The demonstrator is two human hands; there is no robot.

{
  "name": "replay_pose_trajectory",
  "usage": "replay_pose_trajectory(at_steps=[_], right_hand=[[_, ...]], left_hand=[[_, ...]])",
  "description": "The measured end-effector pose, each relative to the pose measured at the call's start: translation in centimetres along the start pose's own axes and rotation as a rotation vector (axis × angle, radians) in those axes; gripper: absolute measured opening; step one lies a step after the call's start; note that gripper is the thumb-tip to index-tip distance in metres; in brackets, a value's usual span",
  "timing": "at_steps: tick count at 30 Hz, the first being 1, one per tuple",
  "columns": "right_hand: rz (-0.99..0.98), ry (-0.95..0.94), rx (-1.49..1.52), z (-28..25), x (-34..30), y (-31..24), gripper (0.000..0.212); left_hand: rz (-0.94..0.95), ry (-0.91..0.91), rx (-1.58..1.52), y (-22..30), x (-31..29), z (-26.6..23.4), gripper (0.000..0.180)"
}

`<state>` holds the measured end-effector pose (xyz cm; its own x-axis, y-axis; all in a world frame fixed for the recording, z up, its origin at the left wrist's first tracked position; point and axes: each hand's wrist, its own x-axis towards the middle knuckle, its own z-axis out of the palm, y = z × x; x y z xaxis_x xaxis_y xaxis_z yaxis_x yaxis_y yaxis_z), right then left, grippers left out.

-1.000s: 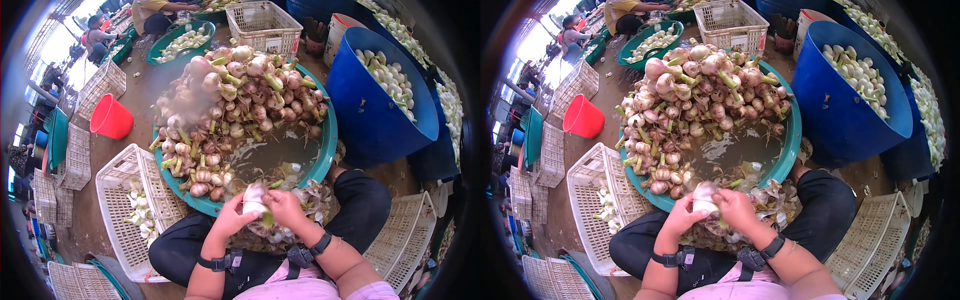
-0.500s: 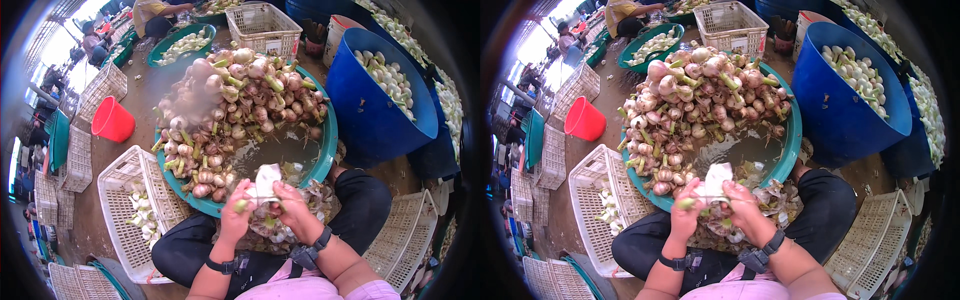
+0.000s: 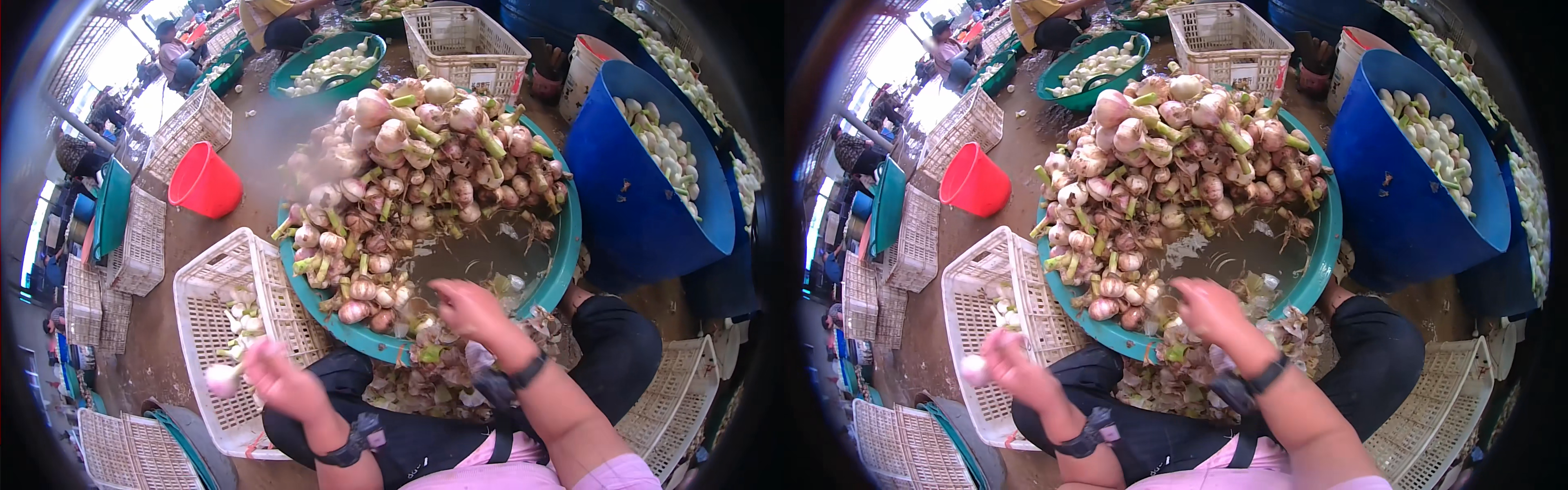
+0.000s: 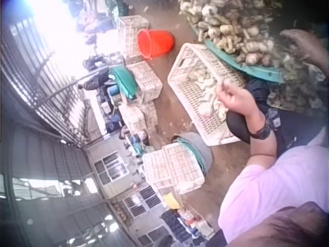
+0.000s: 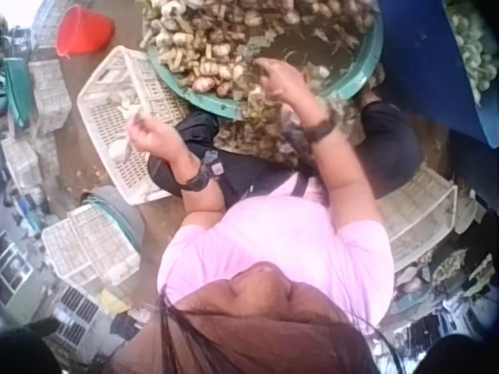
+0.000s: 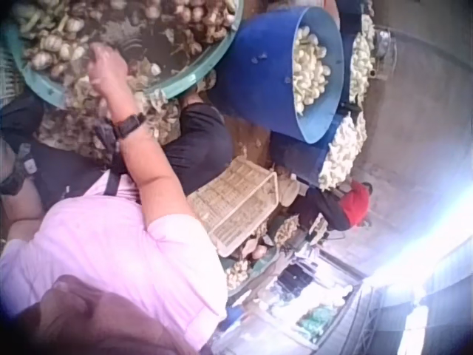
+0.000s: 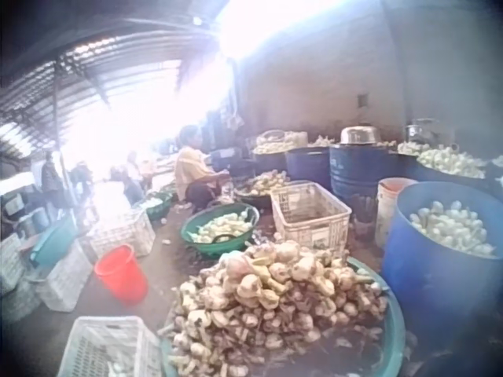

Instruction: The person peels garlic bulbs by hand, removing the outer skins and placing the cleaned garlic into a white plastic crate. They select unpeeled garlic bulbs from a large green basin and discard the skins into the basin.

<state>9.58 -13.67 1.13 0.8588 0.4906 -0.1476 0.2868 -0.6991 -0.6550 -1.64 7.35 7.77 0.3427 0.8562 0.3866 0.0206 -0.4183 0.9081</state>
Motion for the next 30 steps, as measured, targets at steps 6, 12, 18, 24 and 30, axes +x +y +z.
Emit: replay_pose_trajectory(at_steps=[6, 12, 18, 24, 30], right_hand=[[-0.158, -0.141, -0.462, 10.2, 9.4, 2.7, 0.027], [-0.032, -0.386, -0.167, 4.4, 4.3, 1.0, 0.031], [-0.026, -0.231, 0.15, 2.0, -3.5, -1.1, 0.026], [-0.039, -0.135, 0.007, 3.4, -4.9, -1.5, 0.02], [0.634, -0.309, 1.248, 3.5, -4.2, -0.4, 0.022]], left_hand=[[0.13, -1.029, 0.528, -3.1, -3.9, 3.9, 0.024], [-0.207, -0.859, 0.303, -6.7, -5.6, 5.1, 0.05], [-0.419, -1.035, -0.038, -5.7, -7.7, 7.3, 0.033], [-0.654, -1.122, -0.074, -4.7, -8.2, 6.5, 0.02], [-0.879, -1.049, -0.342, -4.0, -8.4, 6.6, 0.022]])
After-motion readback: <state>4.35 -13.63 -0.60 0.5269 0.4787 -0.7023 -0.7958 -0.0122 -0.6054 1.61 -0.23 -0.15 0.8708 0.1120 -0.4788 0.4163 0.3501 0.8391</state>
